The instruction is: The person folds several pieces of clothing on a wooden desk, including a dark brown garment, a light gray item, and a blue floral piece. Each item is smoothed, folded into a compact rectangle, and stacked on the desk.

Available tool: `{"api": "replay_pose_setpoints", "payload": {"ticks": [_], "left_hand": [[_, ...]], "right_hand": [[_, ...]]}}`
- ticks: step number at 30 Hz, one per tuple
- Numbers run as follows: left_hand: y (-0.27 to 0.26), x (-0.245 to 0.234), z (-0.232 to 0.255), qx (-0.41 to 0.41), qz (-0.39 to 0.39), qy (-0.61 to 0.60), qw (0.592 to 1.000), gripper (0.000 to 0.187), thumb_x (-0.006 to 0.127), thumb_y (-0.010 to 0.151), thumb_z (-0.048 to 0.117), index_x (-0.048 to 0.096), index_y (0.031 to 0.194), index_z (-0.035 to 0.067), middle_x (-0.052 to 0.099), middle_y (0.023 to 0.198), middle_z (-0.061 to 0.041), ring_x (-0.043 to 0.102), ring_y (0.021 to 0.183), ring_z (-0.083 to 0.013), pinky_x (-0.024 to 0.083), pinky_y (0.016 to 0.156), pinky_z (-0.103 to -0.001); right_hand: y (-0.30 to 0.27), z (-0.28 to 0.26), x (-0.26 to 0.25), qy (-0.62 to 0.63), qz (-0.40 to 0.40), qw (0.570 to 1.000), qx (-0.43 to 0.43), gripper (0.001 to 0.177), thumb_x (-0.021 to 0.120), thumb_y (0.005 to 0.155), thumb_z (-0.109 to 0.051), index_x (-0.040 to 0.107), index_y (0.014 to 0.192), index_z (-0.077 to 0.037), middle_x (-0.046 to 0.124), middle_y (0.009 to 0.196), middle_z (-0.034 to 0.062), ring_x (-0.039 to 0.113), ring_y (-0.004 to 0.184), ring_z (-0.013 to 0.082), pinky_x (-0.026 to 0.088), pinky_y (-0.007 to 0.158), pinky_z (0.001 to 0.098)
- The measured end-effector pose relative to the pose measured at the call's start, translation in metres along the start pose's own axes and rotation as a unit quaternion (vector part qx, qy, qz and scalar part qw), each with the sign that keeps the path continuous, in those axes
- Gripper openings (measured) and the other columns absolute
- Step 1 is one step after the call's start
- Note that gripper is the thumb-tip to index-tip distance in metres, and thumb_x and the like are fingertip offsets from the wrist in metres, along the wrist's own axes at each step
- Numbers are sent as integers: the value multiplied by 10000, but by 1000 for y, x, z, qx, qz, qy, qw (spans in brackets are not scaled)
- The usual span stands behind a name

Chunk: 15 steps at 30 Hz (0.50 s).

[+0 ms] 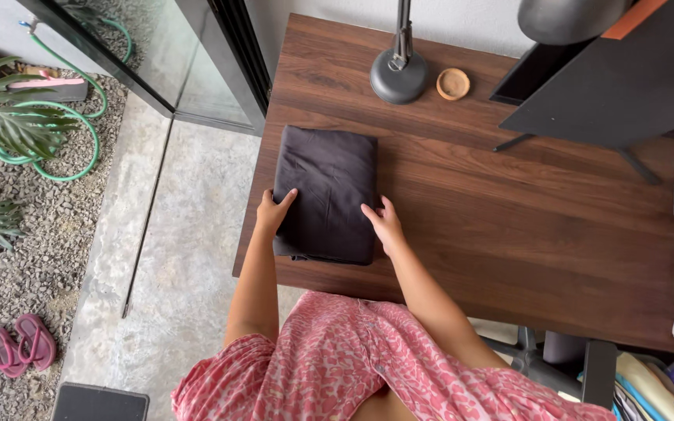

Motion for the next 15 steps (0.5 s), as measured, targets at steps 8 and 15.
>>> {"api": "replay_pose_setpoints", "payload": {"ticks": [8, 15], "left_hand": [[-31, 63, 10, -174, -236, -172, 940, 942, 748, 732, 532, 516, 1462, -16, 589, 1416, -232, 554, 1314, -392, 400, 1088, -528], [-126, 166, 114, -45, -391, -167, 904, 1010, 805, 727, 413, 343, 1544, 41, 519, 1482, -249, 519, 1381, -378, 431, 1144, -486]], "right_hand": [[4, -3, -66, 104, -107, 985, 89, 995, 830, 837, -270, 254, 1625, -77, 371, 1583, 158, 317, 1435, 293, 247, 1173, 504], [-101, 21, -219, 292, -63, 951, -75, 942, 798, 750, -117, 348, 1576, -75, 508, 1513, 151, 494, 1383, 309, 424, 1130, 447]]}}
Point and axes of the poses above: each hand's wrist, its own y-axis towards the middle knuckle, its own x-axis out of the palm, z = x × y, the point moved 3 cm from there along y, towards the middle knuckle
